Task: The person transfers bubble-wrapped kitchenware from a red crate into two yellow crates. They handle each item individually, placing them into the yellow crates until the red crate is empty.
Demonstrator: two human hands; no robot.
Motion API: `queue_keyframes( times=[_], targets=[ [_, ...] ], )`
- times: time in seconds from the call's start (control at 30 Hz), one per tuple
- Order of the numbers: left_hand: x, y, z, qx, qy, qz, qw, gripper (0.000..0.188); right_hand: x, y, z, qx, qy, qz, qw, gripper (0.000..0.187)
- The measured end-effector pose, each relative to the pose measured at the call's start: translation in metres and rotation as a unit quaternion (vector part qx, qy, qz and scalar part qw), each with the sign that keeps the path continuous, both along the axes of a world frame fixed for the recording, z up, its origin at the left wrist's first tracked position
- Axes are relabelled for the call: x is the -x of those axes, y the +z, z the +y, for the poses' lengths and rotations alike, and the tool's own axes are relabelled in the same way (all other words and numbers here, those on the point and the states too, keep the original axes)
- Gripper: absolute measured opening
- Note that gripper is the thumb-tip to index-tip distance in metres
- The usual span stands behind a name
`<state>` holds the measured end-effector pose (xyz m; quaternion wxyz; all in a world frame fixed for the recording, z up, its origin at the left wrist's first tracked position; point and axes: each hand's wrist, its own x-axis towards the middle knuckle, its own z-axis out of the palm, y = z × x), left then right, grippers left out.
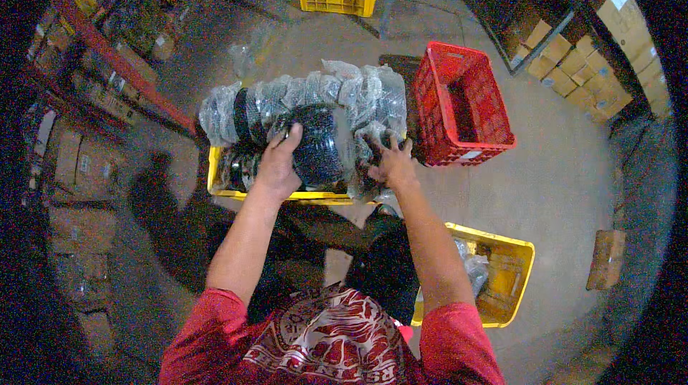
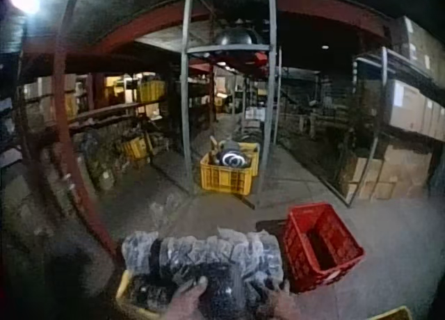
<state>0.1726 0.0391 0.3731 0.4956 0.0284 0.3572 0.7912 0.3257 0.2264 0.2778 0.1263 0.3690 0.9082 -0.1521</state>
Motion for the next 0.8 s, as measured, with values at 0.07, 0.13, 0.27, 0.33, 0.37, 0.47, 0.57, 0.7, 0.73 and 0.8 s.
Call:
queue_keyframes(
  times=[0.07,0.13,0.27,0.33,0.37,0.47,0.57,0.7,0.73,0.8],
  targets=[
    [-0.001,-0.021,0.01,-0.036,-0.025,-0.024,0.999,0.041,-0.002,-0.008,0.006,-0.012,0.008,-0.009,1.0,0.088],
    [0.0,-0.037,0.019,-0.034,-0.026,-0.033,0.999,0.039,-0.003,-0.009,0.008,-0.021,0.025,-0.008,0.999,0.085],
    [0.011,-0.064,0.025,0.005,-0.01,-0.047,0.999,0.04,-0.002,0.002,0.009,0.038,0.013,-0.008,0.999,0.075],
    [0.009,-0.082,0.025,0.03,-0.016,-0.035,0.999,0.042,-0.001,0.005,0.011,0.049,0.025,0.014,0.998,0.069],
    [0.003,-0.093,0.023,0.034,-0.028,-0.02,0.999,0.043,0.0,0.005,0.011,0.026,0.057,0.034,0.997,0.066],
    [-0.026,-0.131,0.023,0.138,-0.025,0.054,0.989,0.046,-0.001,0.002,0.014,0.015,0.085,0.075,0.993,0.062],
    [-0.035,-0.163,0.033,0.156,-0.053,0.094,0.982,0.043,-0.005,-0.004,0.013,0.016,0.088,0.099,0.991,0.061],
    [-0.03,-0.177,0.036,0.182,-0.058,0.27,0.944,0.043,-0.006,-0.006,0.013,-0.005,0.085,0.101,0.991,0.059],
    [-0.031,-0.175,0.036,0.203,-0.061,0.297,0.931,0.04,-0.005,-0.004,0.012,-0.005,0.092,0.095,0.991,0.058],
    [-0.039,-0.17,0.041,0.263,-0.074,0.343,0.899,0.037,-0.003,0.001,0.011,-0.014,0.1,0.067,0.993,0.056]
  ],
)
